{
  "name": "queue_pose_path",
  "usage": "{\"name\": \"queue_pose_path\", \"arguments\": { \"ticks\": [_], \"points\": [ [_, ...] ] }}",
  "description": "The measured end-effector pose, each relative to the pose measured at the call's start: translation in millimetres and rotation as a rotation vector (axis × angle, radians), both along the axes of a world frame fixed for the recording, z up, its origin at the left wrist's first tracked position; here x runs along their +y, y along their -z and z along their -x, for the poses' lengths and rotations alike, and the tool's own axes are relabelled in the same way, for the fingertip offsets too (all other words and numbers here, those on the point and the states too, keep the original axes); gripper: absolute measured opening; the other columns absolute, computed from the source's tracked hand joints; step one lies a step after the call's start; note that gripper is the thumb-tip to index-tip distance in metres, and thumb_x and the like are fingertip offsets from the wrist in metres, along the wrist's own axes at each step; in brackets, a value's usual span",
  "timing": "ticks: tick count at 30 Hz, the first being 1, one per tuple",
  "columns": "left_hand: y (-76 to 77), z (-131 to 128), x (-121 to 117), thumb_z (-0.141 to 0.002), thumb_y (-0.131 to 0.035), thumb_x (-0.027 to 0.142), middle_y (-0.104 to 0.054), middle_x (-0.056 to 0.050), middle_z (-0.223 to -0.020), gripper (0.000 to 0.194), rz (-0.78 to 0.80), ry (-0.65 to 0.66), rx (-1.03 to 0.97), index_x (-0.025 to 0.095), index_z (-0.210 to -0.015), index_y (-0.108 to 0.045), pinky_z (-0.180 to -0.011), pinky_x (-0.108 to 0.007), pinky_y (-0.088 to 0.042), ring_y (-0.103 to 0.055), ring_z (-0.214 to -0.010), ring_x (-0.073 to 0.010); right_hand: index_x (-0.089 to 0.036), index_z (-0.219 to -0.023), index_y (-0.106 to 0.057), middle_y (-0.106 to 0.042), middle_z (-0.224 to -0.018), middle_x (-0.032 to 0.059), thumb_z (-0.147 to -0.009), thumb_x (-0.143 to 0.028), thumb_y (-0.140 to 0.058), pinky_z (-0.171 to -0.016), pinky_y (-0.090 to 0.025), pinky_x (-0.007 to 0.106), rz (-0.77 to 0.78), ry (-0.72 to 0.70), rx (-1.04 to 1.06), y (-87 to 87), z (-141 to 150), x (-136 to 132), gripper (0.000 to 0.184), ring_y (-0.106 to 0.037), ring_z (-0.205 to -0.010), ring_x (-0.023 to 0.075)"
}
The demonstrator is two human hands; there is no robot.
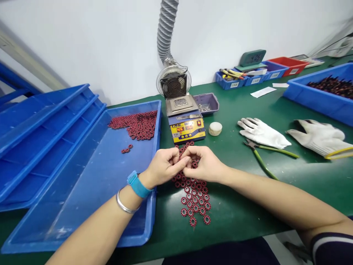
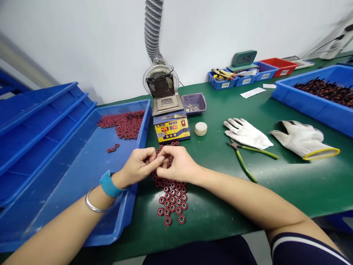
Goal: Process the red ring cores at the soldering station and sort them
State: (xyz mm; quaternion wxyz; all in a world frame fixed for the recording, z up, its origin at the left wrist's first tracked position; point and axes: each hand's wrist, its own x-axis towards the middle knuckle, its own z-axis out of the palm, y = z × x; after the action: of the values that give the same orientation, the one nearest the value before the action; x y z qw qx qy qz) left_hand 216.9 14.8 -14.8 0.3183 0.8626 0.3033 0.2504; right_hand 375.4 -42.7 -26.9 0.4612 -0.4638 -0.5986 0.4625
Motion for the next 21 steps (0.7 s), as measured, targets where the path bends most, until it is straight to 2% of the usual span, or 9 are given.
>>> {"name": "queue_pose_path", "arguments": {
  "ticks": [4,6,8,10,12,16,19,21],
  "points": [
    [-1.1,-0.9,-4.5,-0.088,-0.047,0.022,-0.033,0.006,-0.05,0.035,-0.208,0.096,-0.042,0.018,-0.055,-0.037,-0.046,-0.022,-0.023,-0.029,-0.046,-0.0066,-0.015,-0.067,-0.054,-0.055,-0.053,-0.0055,-0.059,-0.02,-0.067,-0.049,-0.041,0.019,0.179,-0.089,0.126,-2.9,-3.7,2.3,0.016,-0.051,-0.049,0.0055],
    [-3.5,-1.0,-7.6,-0.089,-0.047,0.018,-0.034,0.005,-0.05,0.036,-0.269,0.011,-0.151,0.018,-0.054,-0.037,-0.046,-0.022,-0.025,-0.03,-0.045,-0.0069,-0.015,-0.068,-0.054,-0.055,-0.052,-0.0057,-0.056,-0.022,-0.073,-0.048,-0.039,0.018,0.254,-0.107,0.18,-2.7,-6.1,3.5,0.023,-0.05,-0.047,0.0051],
    [-6.4,-0.1,-8.8,-0.092,-0.046,0.02,-0.037,0.005,-0.05,0.039,-0.263,-0.166,-0.337,0.018,-0.054,-0.038,-0.048,-0.023,-0.029,-0.035,-0.046,-0.0076,-0.014,-0.07,-0.056,-0.056,-0.051,-0.0056,-0.053,-0.023,-0.078,-0.047,-0.038,0.018,0.3,-0.114,0.218,-1.5,-8.5,4.0,0.029,-0.05,-0.046,0.0047],
    [-8.1,1.5,-7.0,-0.095,-0.046,0.026,-0.041,0.004,-0.049,0.041,-0.203,-0.31,-0.523,0.019,-0.055,-0.041,-0.049,-0.023,-0.034,-0.041,-0.046,-0.0084,-0.014,-0.072,-0.057,-0.057,-0.05,-0.0054,-0.052,-0.024,-0.081,-0.046,-0.037,0.017,0.314,-0.115,0.243,0.0,-10.7,3.9,0.033,-0.05,-0.045,0.0042],
    [-7.2,2.8,-2.9,-0.095,-0.048,0.033,-0.041,0.004,-0.048,0.043,-0.116,-0.364,-0.633,0.019,-0.055,-0.043,-0.049,-0.023,-0.035,-0.043,-0.044,-0.0087,-0.014,-0.072,-0.057,-0.057,-0.049,-0.0059,-0.054,-0.025,-0.082,-0.046,-0.036,0.017,0.302,-0.115,0.27,0.8,-13.0,4.3,0.032,-0.049,-0.044,0.0036],
    [1.2,0.8,4.1,-0.091,-0.052,0.046,-0.045,0.004,-0.047,0.044,0.141,-0.374,-0.664,0.018,-0.057,-0.049,-0.045,-0.022,-0.037,-0.046,-0.042,-0.0087,-0.013,-0.072,-0.06,-0.06,-0.054,-0.0053,-0.058,-0.026,-0.082,-0.049,-0.041,0.017,0.237,-0.099,0.31,-5.5,-22.6,15.8,0.029,-0.052,-0.048,0.0034],
    [6.0,-2.1,4.2,-0.087,-0.055,0.05,-0.05,0.003,-0.05,0.041,0.327,-0.33,-0.612,0.017,-0.063,-0.054,-0.046,-0.021,-0.04,-0.049,-0.044,-0.0087,-0.013,-0.074,-0.065,-0.066,-0.063,-0.003,-0.056,-0.024,-0.083,-0.058,-0.048,0.019,0.136,-0.026,0.296,-19.6,-34.8,36.0,0.028,-0.058,-0.056,0.0047],
    [6.2,-3.3,2.6,-0.081,-0.063,0.049,-0.056,0.003,-0.055,0.034,0.391,-0.299,-0.59,0.016,-0.072,-0.058,-0.046,-0.02,-0.041,-0.052,-0.045,-0.0085,-0.013,-0.075,-0.067,-0.068,-0.067,-0.0022,-0.057,-0.024,-0.084,-0.061,-0.05,0.02,0.084,0.014,0.267,-30.9,-40.8,49.1,0.026,-0.061,-0.059,0.0053]
  ]
}}
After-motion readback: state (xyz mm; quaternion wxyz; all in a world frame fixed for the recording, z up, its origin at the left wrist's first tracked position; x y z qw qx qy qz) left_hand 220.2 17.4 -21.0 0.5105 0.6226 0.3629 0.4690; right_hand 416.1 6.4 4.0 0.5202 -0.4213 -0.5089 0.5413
